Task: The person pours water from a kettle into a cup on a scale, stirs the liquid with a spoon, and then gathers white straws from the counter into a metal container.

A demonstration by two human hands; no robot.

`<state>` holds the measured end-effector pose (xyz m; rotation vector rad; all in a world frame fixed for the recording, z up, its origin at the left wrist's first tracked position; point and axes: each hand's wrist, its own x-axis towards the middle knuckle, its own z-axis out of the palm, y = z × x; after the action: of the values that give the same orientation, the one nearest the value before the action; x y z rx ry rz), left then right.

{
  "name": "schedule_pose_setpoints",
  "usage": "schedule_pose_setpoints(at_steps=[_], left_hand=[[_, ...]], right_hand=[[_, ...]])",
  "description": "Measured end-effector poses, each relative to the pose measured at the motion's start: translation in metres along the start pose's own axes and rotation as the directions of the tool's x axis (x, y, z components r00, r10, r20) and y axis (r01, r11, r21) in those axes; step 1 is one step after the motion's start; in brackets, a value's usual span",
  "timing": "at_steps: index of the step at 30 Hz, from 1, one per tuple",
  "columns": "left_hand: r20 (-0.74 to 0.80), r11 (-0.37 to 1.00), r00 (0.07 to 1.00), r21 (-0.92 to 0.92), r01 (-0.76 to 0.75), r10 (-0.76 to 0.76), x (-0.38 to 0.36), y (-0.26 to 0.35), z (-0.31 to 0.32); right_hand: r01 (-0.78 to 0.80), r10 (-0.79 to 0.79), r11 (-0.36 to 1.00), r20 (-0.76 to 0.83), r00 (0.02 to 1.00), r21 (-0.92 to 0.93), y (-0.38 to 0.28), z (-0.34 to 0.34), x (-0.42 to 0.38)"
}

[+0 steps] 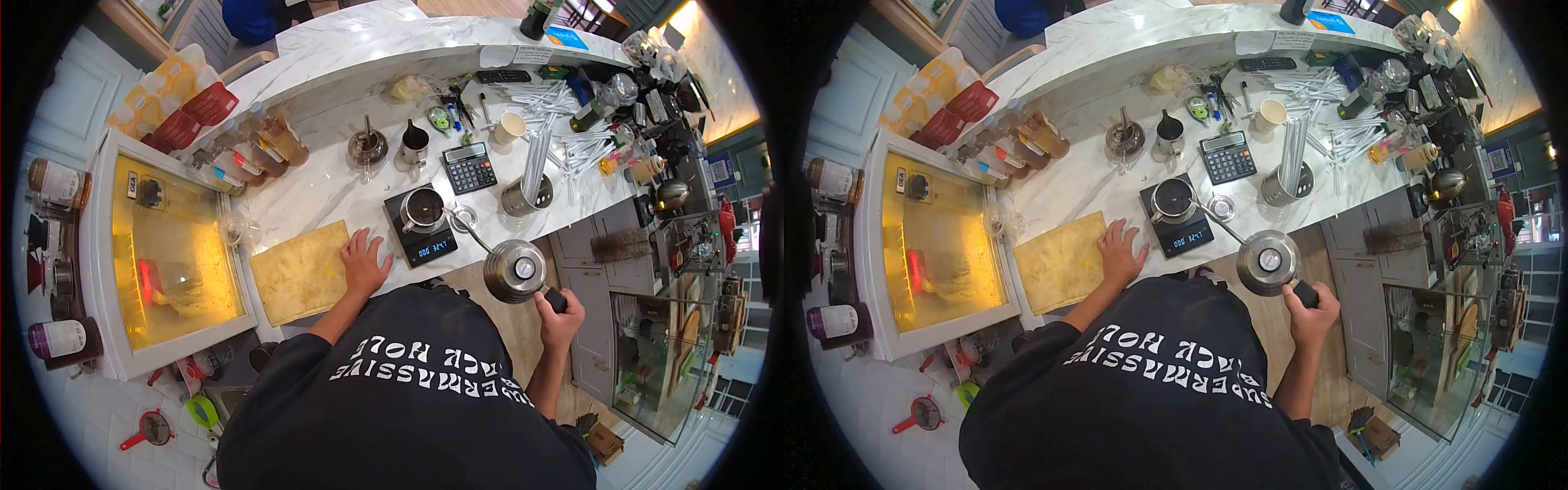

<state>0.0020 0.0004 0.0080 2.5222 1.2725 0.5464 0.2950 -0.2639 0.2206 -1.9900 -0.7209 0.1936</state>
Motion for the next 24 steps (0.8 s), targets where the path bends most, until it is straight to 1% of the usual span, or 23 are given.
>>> schedule_pose_setpoints(at_steps=[3,5,9,11,14,20,24], left_hand=[[0.005,1.000,1.000,0.006,0.003,-0.003,0.000,0.001,-0.002],[0.014,1.000,1.000,0.009,0.000,-0.001,0.001,0.002,-0.002],[-0.002,1.000,1.000,0.005,-0.020,0.020,0.000,0.000,-0.001],[-0.003,1.000,1.000,-0.001,-0.021,0.021,0.000,0.000,-0.001],[0.015,1.000,1.000,0.006,-0.001,0.001,0.000,0.001,0.000],[0.006,1.000,1.000,0.002,0.001,-0.001,0.000,0.000,0.001],[0.012,1.000,1.000,0.002,0.006,-0.006,-0.001,0.001,0.000]], right_hand=[[-0.016,0.016,1.000,0.004,1.000,0.010,0.002,0.000,-0.002],[0.008,-0.008,1.000,0.044,0.999,-0.006,0.000,0.000,-0.004],[0.025,-0.025,1.000,0.060,0.998,-0.006,0.001,0.007,-0.004],[0.022,-0.024,0.999,0.053,0.998,0.040,-0.002,0.010,-0.002],[0.017,-0.020,0.998,0.045,0.999,0.062,-0.008,0.010,0.002],[0.033,-0.033,0.998,-0.002,0.999,0.061,-0.006,0.000,0.009],[0.024,-0.024,0.999,0.002,1.000,0.029,-0.004,-0.006,0.007]])
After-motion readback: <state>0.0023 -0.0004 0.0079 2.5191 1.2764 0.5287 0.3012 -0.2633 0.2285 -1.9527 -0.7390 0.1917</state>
